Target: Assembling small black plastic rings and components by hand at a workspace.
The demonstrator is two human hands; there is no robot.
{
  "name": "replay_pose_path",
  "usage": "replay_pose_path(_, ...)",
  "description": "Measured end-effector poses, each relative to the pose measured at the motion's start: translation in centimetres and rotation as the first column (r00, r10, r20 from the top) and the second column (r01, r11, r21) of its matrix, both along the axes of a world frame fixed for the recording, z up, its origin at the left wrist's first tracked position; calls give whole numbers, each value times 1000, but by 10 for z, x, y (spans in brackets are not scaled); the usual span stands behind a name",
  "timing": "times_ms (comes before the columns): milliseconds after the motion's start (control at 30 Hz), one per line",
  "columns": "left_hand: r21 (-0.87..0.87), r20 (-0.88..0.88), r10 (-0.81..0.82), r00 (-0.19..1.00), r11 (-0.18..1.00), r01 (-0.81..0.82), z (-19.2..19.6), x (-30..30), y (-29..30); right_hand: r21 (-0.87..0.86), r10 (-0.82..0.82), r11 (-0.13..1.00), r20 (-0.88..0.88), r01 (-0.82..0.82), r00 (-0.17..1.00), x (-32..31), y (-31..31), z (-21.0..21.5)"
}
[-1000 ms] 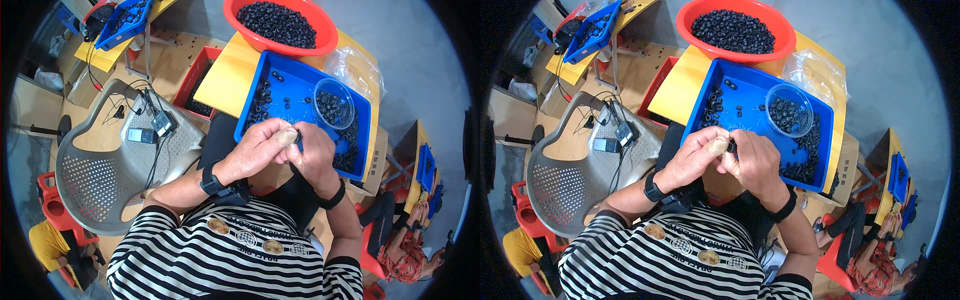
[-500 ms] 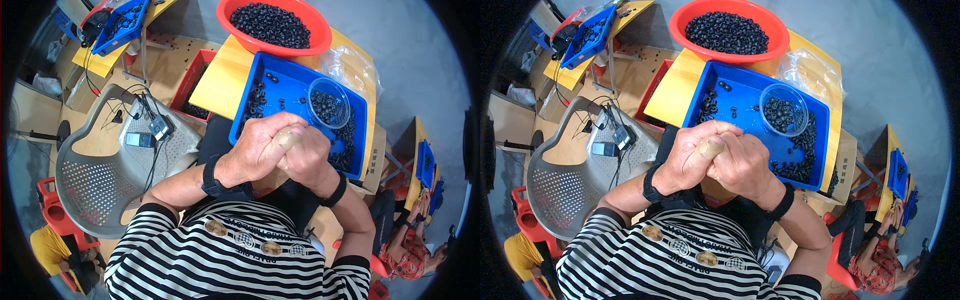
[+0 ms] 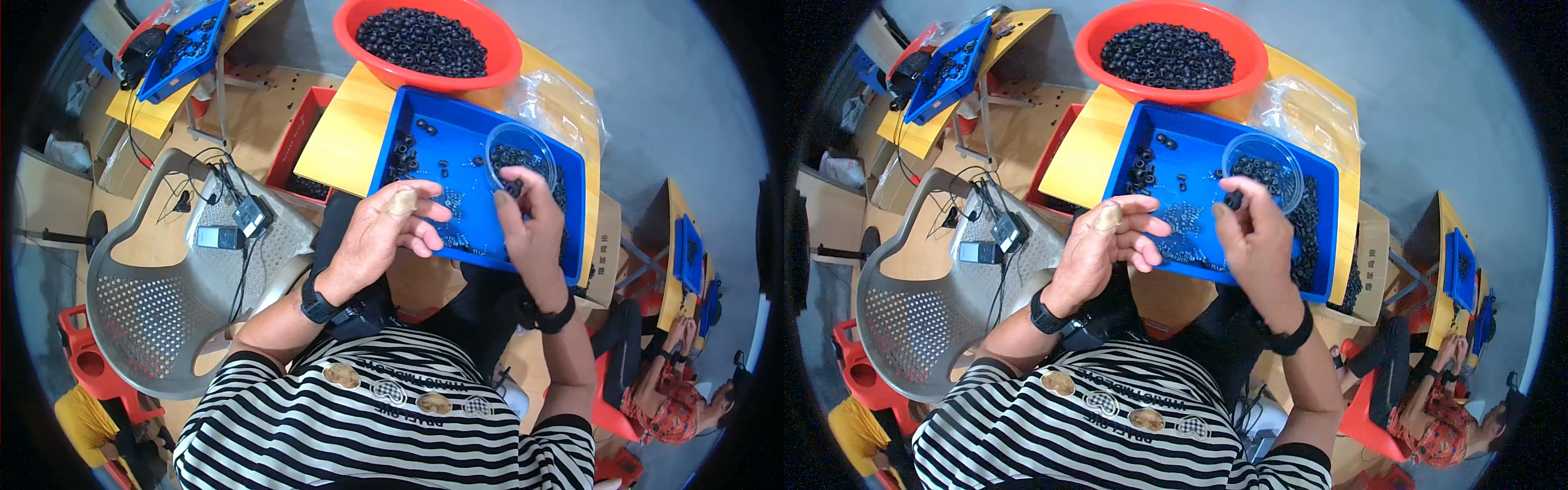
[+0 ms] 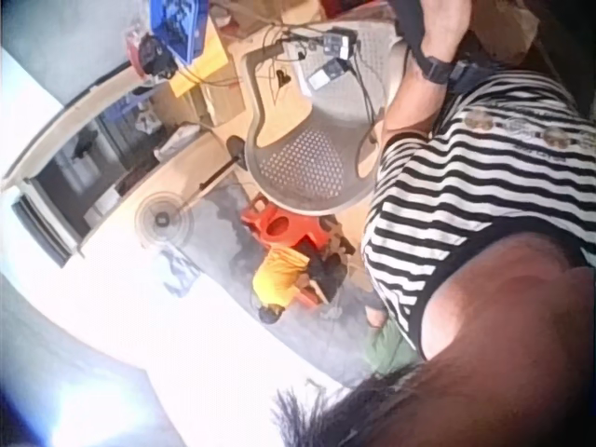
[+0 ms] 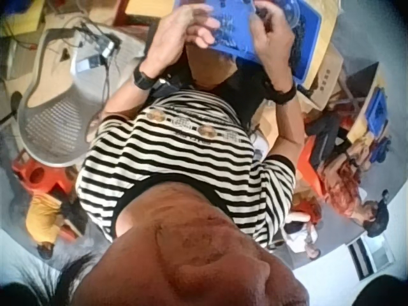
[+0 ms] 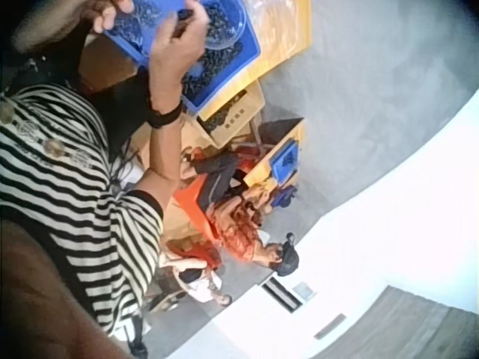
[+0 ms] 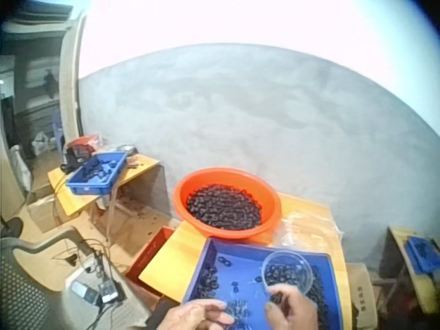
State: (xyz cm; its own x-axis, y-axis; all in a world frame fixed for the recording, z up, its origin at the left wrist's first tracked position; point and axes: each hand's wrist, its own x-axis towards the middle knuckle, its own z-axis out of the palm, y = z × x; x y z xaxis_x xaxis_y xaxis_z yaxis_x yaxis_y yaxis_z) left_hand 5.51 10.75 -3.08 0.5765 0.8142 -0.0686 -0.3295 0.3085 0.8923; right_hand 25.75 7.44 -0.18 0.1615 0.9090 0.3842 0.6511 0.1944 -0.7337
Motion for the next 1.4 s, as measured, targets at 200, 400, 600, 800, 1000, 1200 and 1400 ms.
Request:
replay_pose_path(200,35,-40,123,992,992,-122,-6,-17,-2,-75,-186,974,255,212,949,42,11,3)
replay_pose_path(400,10,-10,120,993,993,-120,-13,-27,-5,-132,110,989,383,-64,917,26,13,-12)
replay_pose_path(600,-23,-3,110,994,994,-110,-22,-34,-9,-349,366,914,486,-208,794,6,30,-42)
replay_pose_path(800,-39,-2,99,995,994,-99,-26,-37,-9,-474,438,863,528,-175,728,-1,40,-57)
replay_pose_path(1000,-46,7,96,995,994,-95,-28,-40,-6,-399,340,879,144,-260,929,-1,36,-48)
replay_pose_path(1200,-35,16,82,996,996,-82,-26,-35,-2,-441,74,855,-416,-272,907,-5,21,-16)
replay_pose_path(1400,40,-5,67,998,997,-67,-19,-21,6,-359,42,899,-498,-250,866,-2,8,-14)
